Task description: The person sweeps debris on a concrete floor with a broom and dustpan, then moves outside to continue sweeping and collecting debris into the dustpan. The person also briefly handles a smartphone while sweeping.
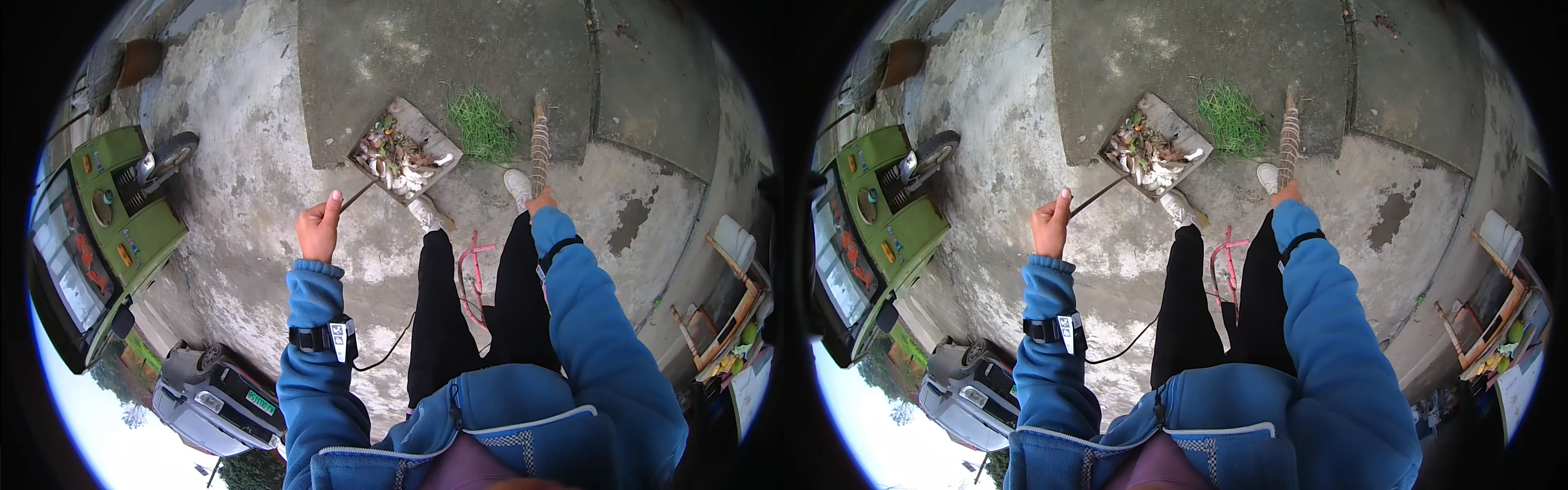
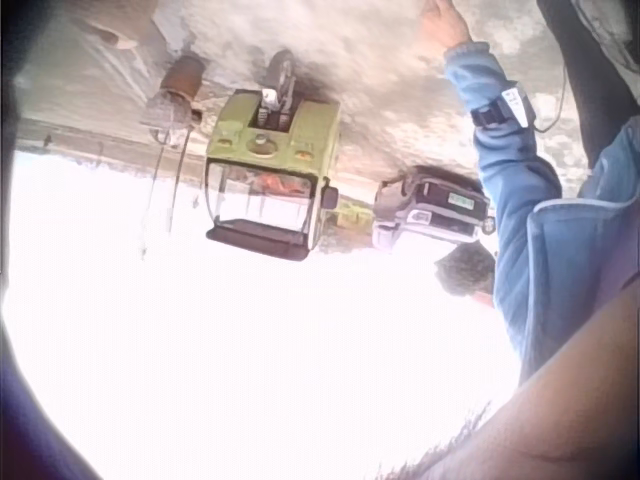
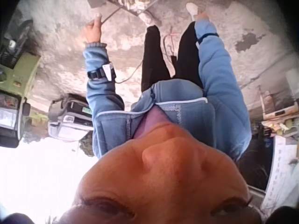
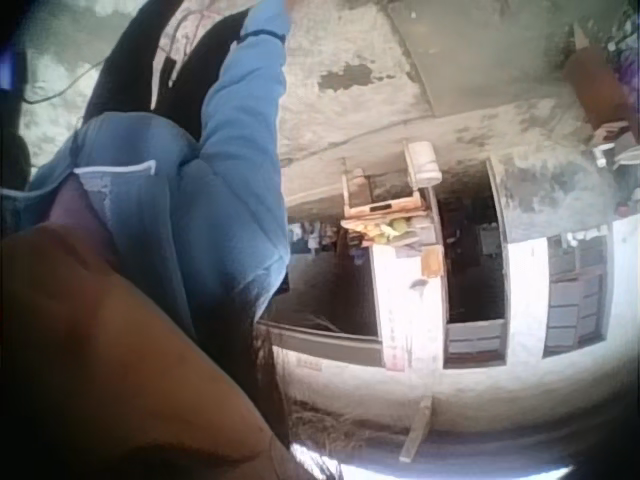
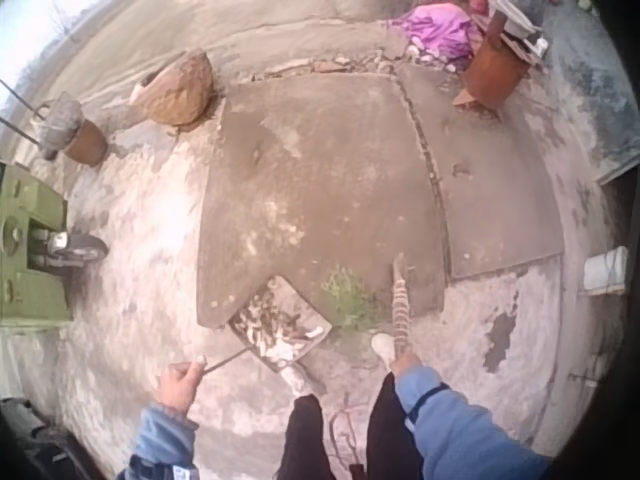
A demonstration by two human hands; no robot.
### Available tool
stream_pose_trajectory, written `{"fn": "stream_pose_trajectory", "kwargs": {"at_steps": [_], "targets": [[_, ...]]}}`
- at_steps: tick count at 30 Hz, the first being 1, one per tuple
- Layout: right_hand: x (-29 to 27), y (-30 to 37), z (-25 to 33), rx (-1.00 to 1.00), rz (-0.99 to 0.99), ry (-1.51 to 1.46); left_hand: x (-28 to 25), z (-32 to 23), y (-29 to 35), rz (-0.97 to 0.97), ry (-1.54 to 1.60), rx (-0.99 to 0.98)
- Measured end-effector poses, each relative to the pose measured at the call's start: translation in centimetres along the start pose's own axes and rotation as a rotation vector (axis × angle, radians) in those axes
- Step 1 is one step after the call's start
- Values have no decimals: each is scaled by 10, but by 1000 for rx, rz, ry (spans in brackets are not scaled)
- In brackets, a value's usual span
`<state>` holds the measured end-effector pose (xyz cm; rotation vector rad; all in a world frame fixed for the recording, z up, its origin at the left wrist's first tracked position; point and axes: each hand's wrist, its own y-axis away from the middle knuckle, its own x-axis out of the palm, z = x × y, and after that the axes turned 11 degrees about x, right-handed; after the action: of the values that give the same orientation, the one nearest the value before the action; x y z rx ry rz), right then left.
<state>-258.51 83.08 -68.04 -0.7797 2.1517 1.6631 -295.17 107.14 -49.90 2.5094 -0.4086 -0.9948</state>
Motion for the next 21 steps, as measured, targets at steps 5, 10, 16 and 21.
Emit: {"fn": "stream_pose_trajectory", "kwargs": {"at_steps": [5,10,16,21], "targets": [[93,108,24,-233,163,271,4,-1,-17,151,-144,74],[60,174,-7,-368,182,319,-11,5,-24,192,-151,173],[33,133,-77,-233,-5,151,-27,25,-30,263,-202,196],[21,59,-106,-43,-25,-233,-36,35,-43,289,-148,204]]}}
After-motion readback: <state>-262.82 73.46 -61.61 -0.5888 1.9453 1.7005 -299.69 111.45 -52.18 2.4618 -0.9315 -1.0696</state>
